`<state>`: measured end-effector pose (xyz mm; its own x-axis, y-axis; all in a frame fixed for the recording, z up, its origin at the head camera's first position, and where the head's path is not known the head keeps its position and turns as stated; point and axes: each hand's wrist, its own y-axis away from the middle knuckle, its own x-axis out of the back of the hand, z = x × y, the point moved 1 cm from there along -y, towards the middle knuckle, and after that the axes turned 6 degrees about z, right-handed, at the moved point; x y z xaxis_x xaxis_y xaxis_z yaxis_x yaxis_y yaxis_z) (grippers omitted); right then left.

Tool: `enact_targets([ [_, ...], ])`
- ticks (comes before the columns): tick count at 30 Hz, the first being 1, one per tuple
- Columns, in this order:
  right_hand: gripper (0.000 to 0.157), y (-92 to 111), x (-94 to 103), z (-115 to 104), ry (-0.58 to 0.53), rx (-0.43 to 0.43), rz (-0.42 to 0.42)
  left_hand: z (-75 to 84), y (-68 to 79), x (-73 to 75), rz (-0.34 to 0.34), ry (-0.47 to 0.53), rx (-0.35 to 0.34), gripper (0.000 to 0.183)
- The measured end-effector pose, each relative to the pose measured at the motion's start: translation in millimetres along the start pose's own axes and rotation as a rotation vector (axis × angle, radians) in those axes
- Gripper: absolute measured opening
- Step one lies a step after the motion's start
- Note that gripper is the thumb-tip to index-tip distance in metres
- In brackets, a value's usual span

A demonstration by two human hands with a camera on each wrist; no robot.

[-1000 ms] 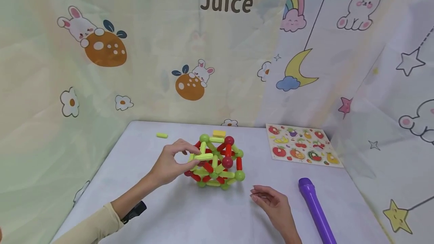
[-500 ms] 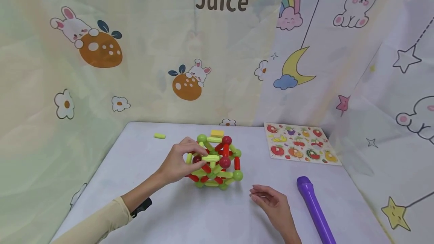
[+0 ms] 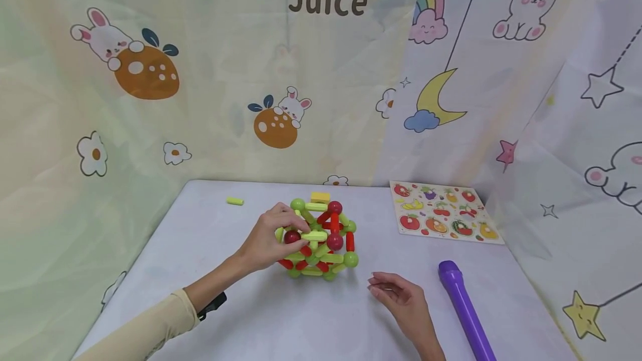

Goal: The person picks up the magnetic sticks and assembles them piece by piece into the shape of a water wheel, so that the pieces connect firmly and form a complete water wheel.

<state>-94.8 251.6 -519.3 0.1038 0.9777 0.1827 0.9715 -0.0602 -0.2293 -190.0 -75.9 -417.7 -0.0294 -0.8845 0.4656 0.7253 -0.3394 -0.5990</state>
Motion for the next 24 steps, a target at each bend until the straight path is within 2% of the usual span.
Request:
enact_targets([
  [9,0.036,-1.5,-2.6,-0.2,-0.009,0.01,-0.001,3.9,0.3,0.4,-0.01,-0.008,-0.025,0.024],
  [17,0.036,-2.1,-4.4,-0.6,-0.008,0.011,-0.006,6.0,0.4,-1.3,-0.069,-0.115,-0.088,0.027],
  [24,0.035,-2.8,-5.8,-1.1,0.011,0.016,-0.003,5.4,1.9,-1.5,-0.066,-0.124,-0.084,0.025],
])
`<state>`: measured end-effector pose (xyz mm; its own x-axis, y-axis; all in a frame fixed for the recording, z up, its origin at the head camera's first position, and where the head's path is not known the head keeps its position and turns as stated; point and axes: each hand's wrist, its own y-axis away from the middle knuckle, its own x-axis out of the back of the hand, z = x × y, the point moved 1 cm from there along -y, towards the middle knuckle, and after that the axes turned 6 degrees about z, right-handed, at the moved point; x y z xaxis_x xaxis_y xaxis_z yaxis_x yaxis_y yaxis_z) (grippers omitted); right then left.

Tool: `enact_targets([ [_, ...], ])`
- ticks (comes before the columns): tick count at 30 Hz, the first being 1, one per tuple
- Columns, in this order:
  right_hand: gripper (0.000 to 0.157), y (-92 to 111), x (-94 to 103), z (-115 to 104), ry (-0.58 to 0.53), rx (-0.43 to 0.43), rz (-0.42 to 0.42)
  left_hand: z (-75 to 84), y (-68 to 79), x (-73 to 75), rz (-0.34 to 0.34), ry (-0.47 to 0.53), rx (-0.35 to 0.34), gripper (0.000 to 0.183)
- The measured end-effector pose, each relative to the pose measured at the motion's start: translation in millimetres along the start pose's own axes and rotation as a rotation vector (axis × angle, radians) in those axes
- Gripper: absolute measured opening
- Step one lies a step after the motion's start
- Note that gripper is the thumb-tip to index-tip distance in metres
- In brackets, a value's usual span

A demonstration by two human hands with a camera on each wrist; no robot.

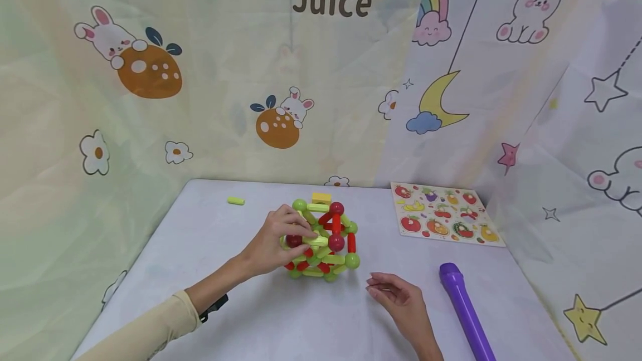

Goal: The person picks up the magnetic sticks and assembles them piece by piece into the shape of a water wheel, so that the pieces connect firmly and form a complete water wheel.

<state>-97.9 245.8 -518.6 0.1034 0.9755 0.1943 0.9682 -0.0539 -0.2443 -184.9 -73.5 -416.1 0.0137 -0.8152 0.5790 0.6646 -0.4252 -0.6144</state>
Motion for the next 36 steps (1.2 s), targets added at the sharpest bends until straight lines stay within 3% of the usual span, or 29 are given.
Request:
enact_targets([
  [6,0.034,1.7,-0.6,0.3,0.009,-0.015,0.007,-0.8,1.0,5.4,0.002,0.038,0.009,0.03],
  [11,0.034,0.6,1.3,1.7,0.021,-0.005,0.009,-18.6,5.1,27.3,0.019,0.101,0.083,0.035],
  [17,0.034,-1.1,4.0,0.0,0.052,-0.016,0.029,-68.7,16.3,73.1,0.104,0.128,0.314,0.033],
  [21,0.034,-3.0,3.4,-0.6,0.065,-0.015,0.019,-112.8,33.2,96.6,0.157,0.056,0.443,0.032],
  [28,0.034,-3.2,3.4,-2.8,0.089,-0.033,0.03,-176.5,53.1,108.1,0.135,-0.143,0.682,0.029],
  [36,0.035,-1.2,-0.8,-6.4,0.079,-0.086,0.029,-216.2,53.3,109.2,0.09,-0.144,0.778,0.045],
])
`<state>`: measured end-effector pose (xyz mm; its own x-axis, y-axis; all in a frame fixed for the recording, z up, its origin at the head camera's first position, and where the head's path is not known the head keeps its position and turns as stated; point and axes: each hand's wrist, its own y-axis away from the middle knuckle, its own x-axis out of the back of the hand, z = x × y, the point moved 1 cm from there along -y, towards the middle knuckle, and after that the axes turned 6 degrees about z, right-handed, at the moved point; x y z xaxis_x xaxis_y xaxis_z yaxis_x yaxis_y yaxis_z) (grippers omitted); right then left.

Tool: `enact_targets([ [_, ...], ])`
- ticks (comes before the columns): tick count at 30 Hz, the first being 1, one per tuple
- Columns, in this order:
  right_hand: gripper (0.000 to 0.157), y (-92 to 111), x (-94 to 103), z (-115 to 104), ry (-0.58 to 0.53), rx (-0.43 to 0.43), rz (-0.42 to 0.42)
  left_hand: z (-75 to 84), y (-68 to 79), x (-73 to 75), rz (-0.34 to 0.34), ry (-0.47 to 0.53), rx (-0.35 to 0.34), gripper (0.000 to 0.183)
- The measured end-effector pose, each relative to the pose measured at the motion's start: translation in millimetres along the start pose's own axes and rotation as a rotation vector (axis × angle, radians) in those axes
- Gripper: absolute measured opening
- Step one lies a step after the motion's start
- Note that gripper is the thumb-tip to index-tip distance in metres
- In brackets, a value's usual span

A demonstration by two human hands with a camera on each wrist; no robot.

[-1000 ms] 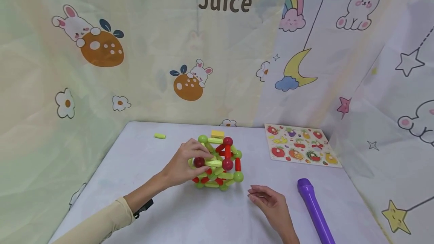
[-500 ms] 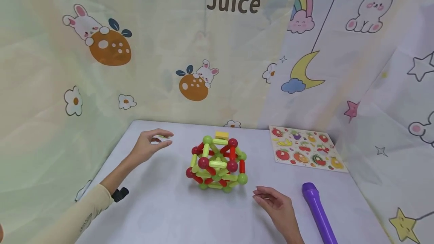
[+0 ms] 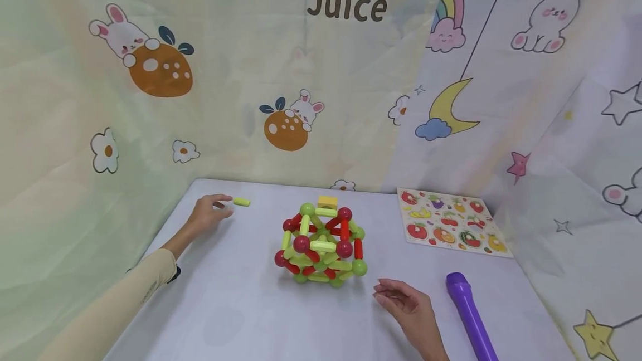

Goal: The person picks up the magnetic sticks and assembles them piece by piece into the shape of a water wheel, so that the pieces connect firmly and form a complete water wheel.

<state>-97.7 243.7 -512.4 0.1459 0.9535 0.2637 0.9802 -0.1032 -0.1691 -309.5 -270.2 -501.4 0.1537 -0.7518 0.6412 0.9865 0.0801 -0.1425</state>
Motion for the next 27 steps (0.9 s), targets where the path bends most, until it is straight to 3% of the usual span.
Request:
enact_targets([
  [7,0.036,4.4,-0.2,3.9,-0.02,-0.004,-0.002,-8.8,-18.9,-13.1,-0.08,-0.19,-0.105,0.053],
  [12,0.035,4.8,0.9,6.0,-0.017,-0.009,0.014,-9.8,-23.3,-17.6,-0.088,-0.28,-0.145,0.042],
  [17,0.035,4.9,4.5,7.0,-0.018,-0.011,0.024,-7.0,-22.4,-24.1,-0.092,-0.285,-0.212,0.027],
  [21,0.035,5.6,10.4,8.9,-0.009,0.022,0.023,1.0,-11.4,-33.7,-0.095,-0.241,-0.279,0.021],
  [27,0.036,-0.2,4.5,6.2,-0.035,0.056,-0.037,17.2,41.3,-27.7,-0.069,-0.187,-0.312,0.018],
])
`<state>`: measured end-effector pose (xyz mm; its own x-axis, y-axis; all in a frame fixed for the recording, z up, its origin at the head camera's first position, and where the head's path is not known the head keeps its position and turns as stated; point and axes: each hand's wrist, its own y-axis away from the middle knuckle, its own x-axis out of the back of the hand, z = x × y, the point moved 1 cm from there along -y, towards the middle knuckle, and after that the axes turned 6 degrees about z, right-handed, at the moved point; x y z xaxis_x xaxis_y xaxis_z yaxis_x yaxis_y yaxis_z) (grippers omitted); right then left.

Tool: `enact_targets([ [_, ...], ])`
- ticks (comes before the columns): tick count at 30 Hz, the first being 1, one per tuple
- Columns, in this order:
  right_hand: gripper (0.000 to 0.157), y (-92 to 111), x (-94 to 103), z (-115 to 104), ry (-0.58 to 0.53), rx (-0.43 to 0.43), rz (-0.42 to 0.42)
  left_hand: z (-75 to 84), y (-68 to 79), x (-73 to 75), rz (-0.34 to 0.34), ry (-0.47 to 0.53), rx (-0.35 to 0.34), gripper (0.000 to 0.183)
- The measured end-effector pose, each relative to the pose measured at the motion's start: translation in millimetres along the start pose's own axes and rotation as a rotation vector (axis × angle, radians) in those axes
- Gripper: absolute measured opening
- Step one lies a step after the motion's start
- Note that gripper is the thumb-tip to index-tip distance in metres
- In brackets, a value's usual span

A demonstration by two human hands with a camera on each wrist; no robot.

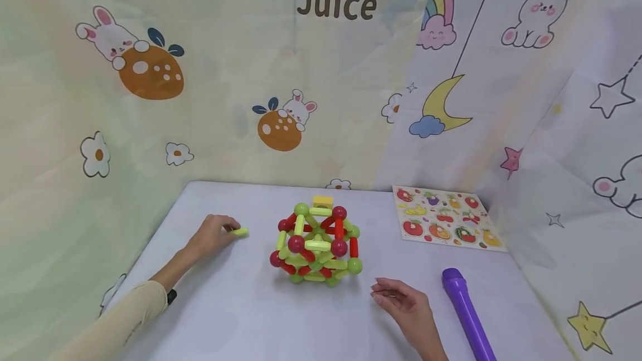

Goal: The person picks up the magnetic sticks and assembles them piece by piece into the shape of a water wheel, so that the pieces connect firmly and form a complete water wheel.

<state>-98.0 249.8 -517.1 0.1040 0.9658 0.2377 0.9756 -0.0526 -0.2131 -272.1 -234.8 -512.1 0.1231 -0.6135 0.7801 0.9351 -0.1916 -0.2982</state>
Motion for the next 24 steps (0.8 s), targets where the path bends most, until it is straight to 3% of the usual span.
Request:
enact_targets([
  [5,0.036,-3.5,-6.1,-3.8,-0.018,0.027,-0.048,42.5,33.7,-0.6,-0.037,0.044,-0.004,0.019],
  [11,0.036,-5.8,-14.9,-6.9,-0.082,0.068,-0.104,84.9,66.3,-13.1,-0.165,0.128,-0.067,0.018],
  [17,0.036,-7.1,-19.8,-8.5,-0.078,0.042,-0.123,110.7,84.9,-37.9,-0.237,0.237,-0.158,0.019],
  [24,0.036,-5.5,-24.3,-8.3,-0.04,-0.025,-0.114,137.3,95.2,-64.4,-0.278,0.234,-0.235,0.019],
])
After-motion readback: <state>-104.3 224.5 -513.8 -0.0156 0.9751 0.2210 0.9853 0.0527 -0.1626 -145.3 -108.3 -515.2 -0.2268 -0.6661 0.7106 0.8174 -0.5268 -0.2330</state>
